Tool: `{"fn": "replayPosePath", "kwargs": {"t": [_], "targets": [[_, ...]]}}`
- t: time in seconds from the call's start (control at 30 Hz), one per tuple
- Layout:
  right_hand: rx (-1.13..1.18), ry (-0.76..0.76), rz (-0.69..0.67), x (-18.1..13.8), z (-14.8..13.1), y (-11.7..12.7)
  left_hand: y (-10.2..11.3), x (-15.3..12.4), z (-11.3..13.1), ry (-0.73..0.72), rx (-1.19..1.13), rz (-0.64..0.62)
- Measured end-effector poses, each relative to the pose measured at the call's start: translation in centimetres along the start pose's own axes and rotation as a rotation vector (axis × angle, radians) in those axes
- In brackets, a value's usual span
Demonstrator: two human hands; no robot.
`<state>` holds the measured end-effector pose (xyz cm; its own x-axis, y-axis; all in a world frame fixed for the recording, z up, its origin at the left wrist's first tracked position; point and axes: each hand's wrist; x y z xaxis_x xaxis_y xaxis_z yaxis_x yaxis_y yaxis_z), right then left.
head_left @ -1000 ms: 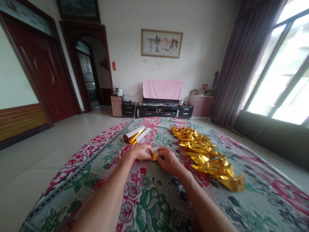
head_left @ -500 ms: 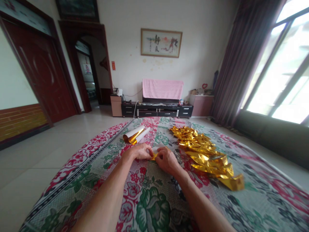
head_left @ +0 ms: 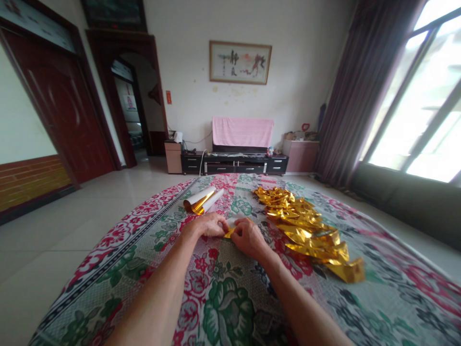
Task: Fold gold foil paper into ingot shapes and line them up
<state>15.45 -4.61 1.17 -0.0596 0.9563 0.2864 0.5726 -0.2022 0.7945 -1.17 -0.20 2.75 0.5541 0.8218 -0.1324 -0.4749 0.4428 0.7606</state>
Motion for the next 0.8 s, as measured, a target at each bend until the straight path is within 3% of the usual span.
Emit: {"fn": "replayPosePath", "kwargs": {"t": [0.27,0.47,0.8], "targets": [[0.0,0.019,0.007,0.06,0.12,-0.1,0.09,-0.01,0.31,0.049,-0.032,-0.013],[-0.005,0.023,0.022,-0.03,0.07,-0.17,0.05,-0.42,0.59,-0.021,0.01,0.02],[0.003,0.013,0.011,-0.04,-0.04,0.0,0.16,-0.63,0.87,-0.002,0.003,0.001]]}}
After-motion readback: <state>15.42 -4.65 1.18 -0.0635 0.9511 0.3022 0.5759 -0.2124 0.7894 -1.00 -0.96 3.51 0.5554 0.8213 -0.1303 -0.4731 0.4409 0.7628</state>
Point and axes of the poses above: each hand's wrist, its own x-axis towards the middle knuckle, its own y-axis out of the back of the hand, z = x × y, and after that the axes turned 10 degrees about -y, right-handed
